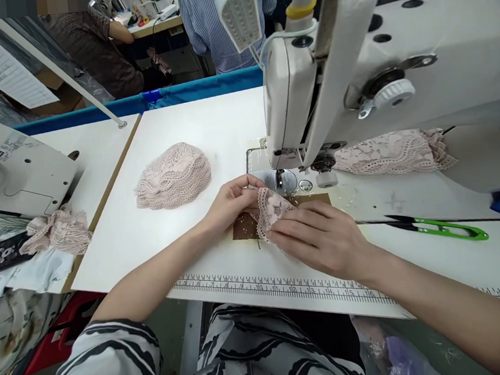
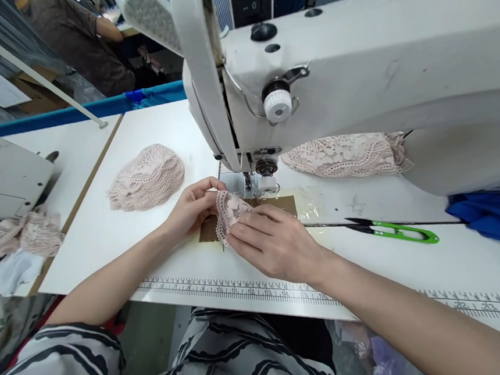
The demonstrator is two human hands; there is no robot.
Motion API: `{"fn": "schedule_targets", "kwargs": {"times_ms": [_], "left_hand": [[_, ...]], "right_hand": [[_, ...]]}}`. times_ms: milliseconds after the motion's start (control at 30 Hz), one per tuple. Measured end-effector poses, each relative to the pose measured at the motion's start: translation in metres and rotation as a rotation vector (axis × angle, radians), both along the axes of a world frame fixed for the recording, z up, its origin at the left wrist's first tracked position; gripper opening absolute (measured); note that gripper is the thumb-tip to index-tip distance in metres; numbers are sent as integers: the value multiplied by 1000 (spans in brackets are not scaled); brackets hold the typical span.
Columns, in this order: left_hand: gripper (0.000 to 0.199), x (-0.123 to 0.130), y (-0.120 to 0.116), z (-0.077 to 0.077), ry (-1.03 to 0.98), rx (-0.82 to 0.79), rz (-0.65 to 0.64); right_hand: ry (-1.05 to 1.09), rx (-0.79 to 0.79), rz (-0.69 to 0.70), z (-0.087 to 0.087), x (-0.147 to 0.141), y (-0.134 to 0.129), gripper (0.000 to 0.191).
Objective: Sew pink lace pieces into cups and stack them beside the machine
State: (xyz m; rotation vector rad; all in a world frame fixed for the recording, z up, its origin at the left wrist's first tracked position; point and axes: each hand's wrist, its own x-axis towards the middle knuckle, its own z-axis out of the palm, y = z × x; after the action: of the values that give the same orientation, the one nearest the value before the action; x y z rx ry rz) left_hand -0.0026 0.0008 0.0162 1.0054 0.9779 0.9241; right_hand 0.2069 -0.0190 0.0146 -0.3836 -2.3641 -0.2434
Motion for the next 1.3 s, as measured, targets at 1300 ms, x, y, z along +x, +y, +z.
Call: {"fn": "schedule_targets", "kwargs": {"times_ms": [1300], "left_hand": [[25, 1, 2, -1, 51, 22, 30]], "right_hand": [[-86, -76, -12, -5, 2, 4, 15]]}}
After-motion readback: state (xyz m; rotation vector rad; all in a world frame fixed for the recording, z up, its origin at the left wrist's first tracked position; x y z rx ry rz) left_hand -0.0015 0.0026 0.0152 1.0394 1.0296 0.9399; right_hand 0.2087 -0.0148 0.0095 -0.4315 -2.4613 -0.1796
